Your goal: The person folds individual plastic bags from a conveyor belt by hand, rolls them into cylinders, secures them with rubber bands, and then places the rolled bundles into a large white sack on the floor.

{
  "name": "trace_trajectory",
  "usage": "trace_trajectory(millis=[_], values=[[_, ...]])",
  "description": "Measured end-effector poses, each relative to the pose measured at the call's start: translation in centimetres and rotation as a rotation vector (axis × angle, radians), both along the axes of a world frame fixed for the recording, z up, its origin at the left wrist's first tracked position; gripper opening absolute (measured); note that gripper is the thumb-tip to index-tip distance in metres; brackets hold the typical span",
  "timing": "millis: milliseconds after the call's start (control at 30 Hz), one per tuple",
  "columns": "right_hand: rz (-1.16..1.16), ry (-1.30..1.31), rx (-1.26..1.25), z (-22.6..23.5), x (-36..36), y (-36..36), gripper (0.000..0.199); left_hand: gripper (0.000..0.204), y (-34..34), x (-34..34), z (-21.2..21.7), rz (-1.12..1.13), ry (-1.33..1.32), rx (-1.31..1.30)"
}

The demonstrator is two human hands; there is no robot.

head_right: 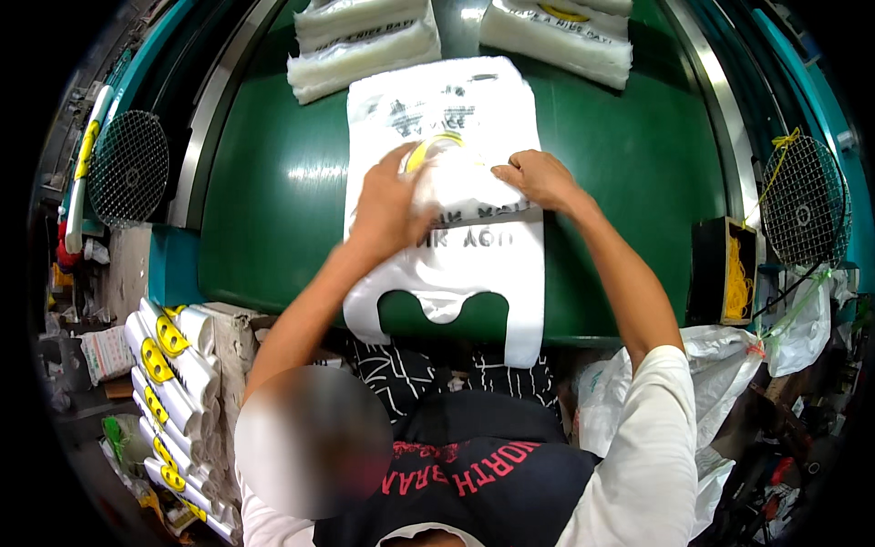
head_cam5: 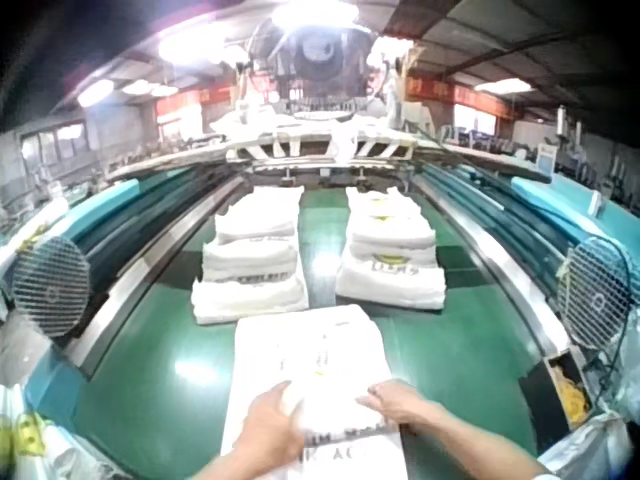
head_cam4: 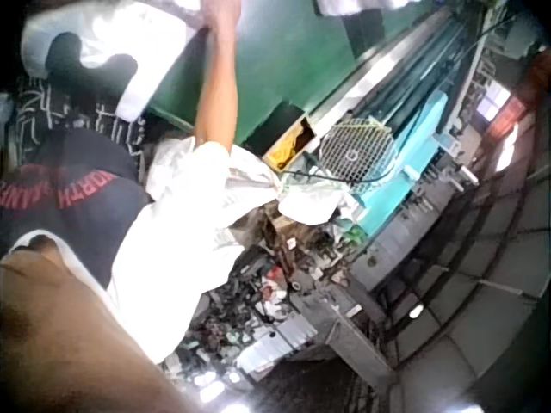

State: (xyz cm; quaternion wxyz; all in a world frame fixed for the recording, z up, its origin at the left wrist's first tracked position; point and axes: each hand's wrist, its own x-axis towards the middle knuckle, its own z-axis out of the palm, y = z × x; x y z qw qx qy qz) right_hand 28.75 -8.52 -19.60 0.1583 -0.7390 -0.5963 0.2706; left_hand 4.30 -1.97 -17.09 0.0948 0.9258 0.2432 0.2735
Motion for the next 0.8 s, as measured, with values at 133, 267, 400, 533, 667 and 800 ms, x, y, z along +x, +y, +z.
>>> trace_trajectory(millis=[133, 267, 400, 533, 667, 800], values=[[0.026, -0.085, 0.113, -2.3, 2.8, 0.8, 0.052, 0.051, 0.6, 4.0, -1.8, -0.018, 0.460, -0.043], [-0.210, 0.214, -0.242, -0.2, 6.5, -2.6, 0.041, 0.068, -3.4, 3.2, -2.4, -0.289, 0.476, -0.161], [-0.342, 0.705, -0.055, 0.6, 6.1, -2.1, 0.027, 0.083, -8.8, 0.5, -3.6, -0.380, 0.527, -0.133], [-0.156, 0.690, 0.024, 3.9, 3.7, -3.1, 0.017, 0.071, -6.0, -1.3, -4.2, -0.043, 0.527, -0.102], [0.208, -0.033, 0.267, 1.5, 2.2, -8.7, 0.029, 0.068, -6.4, -3.2, -3.4, 0.011, 0.497, -0.027], [0.265, -0.132, 0.361, 0.4, 2.0, -11.6, 0.030, 0.056, -10.6, -3.3, -2.3, -0.383, 0.339, 0.651]])
